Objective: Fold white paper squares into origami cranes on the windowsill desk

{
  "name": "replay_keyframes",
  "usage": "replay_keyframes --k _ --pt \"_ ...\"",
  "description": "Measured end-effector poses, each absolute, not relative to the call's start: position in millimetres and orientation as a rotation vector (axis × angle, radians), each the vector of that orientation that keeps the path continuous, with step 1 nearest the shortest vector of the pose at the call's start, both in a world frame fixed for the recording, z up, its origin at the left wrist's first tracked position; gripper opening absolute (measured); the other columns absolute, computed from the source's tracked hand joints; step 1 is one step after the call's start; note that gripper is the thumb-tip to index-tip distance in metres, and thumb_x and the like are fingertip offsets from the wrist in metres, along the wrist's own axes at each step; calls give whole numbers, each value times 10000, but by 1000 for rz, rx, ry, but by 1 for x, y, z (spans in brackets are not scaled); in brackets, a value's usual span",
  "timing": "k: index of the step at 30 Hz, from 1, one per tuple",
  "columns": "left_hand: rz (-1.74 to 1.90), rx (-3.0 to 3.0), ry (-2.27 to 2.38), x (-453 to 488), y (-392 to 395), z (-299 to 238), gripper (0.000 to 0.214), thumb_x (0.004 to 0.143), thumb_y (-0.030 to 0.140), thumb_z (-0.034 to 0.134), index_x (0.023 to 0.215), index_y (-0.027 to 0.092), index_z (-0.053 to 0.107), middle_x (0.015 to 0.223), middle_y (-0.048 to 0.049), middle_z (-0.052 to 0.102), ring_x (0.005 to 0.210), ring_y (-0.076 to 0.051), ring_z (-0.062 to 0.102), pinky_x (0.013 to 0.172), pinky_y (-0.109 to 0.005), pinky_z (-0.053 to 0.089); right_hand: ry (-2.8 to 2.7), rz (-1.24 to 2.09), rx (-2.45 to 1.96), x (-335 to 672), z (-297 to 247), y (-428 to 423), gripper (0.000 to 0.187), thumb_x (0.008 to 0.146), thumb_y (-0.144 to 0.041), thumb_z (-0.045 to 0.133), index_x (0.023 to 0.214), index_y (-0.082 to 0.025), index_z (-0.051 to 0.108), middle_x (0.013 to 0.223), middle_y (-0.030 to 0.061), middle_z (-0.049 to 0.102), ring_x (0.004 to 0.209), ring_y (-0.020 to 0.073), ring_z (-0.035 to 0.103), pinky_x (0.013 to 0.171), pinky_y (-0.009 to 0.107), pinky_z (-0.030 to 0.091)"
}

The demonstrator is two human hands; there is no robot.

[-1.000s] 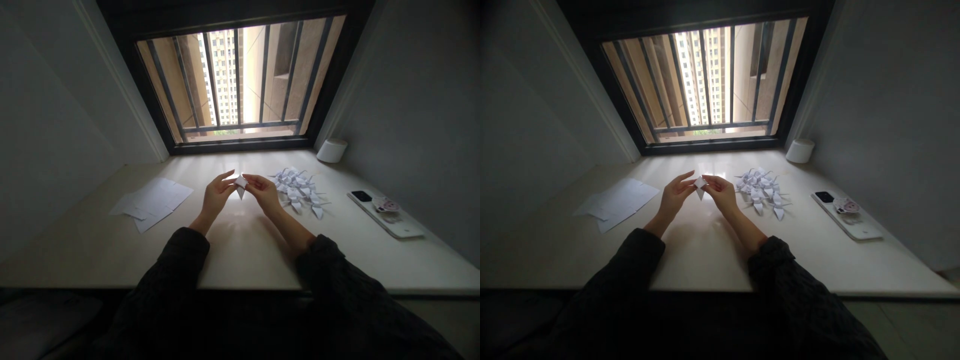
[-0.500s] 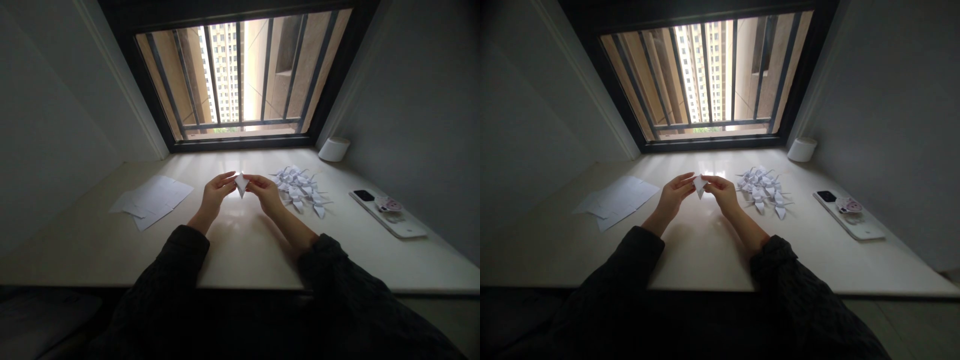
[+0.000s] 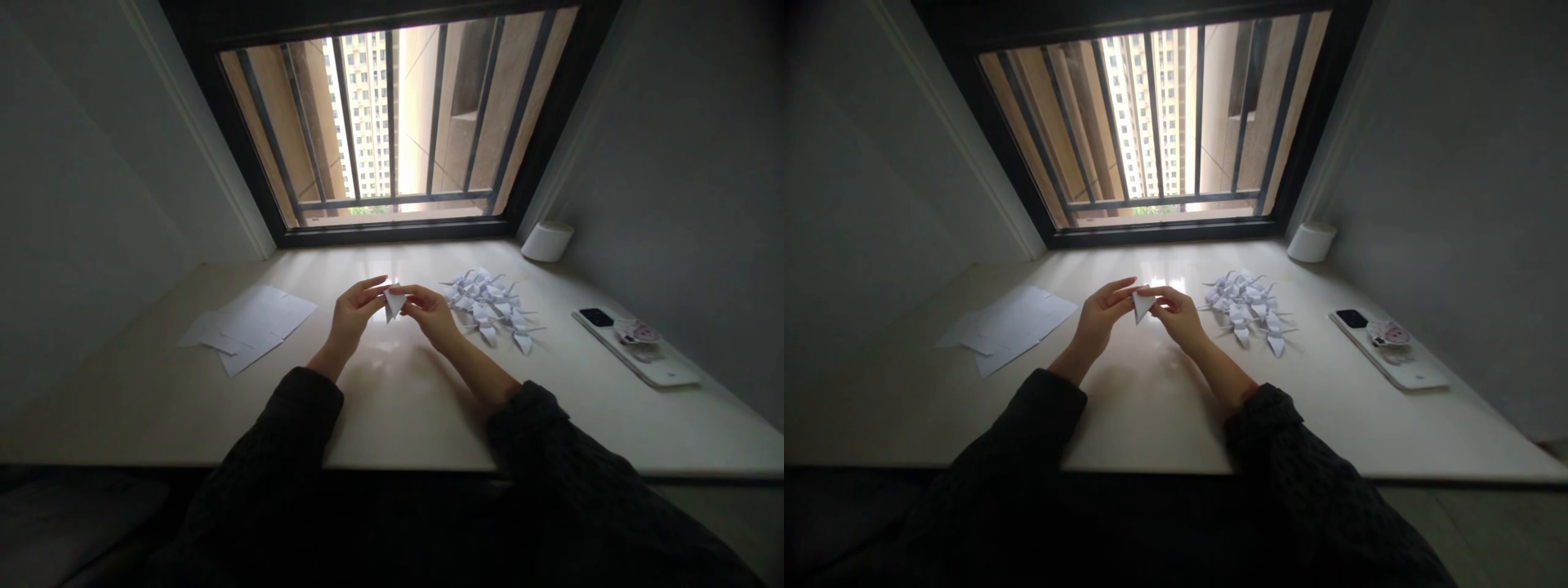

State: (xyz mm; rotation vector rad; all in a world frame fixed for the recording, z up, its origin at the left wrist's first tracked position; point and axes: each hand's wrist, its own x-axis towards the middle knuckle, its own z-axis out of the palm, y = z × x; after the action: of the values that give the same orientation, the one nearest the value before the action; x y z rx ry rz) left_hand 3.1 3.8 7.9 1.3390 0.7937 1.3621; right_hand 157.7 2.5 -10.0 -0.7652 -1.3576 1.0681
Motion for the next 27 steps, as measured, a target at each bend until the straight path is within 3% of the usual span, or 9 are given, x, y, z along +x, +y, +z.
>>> replay_keyframes --k 3,14,21,27 --pt "1336 1303 782 3 4 7 509 643 320 776 1109 174 634 1039 -106 708 954 -254 659 878 -441 497 -1367 1045 -786 157 -12 4 243 680 -339 674 898 -240 719 905 19 712 710 137 600 644 277 504" --pt "1336 1283 793 5 2 8 480 648 304 765 1092 166 644 1025 -97 713 959 -255 662 888 -431 499 -1610 867 -805 158 -13 2 306 798 -261 554 1078 -299 672 1148 25 652 873 175 607 742 329 524" --pt "1354 1236 785 5 3 7 478 631 293 775 1078 175 650 1029 -92 711 968 -248 655 903 -430 486 -1561 906 -774 160 -11 3 256 793 -304 601 1030 -294 697 1066 27 673 840 164 606 703 299 510" --pt "1385 1128 791 8 3 9 445 612 271 785 1028 173 661 1016 -83 714 943 -224 655 912 -411 477 -1293 988 -798 161 -10 6 259 640 -346 760 877 -242 737 793 11 696 681 137 585 630 279 472"
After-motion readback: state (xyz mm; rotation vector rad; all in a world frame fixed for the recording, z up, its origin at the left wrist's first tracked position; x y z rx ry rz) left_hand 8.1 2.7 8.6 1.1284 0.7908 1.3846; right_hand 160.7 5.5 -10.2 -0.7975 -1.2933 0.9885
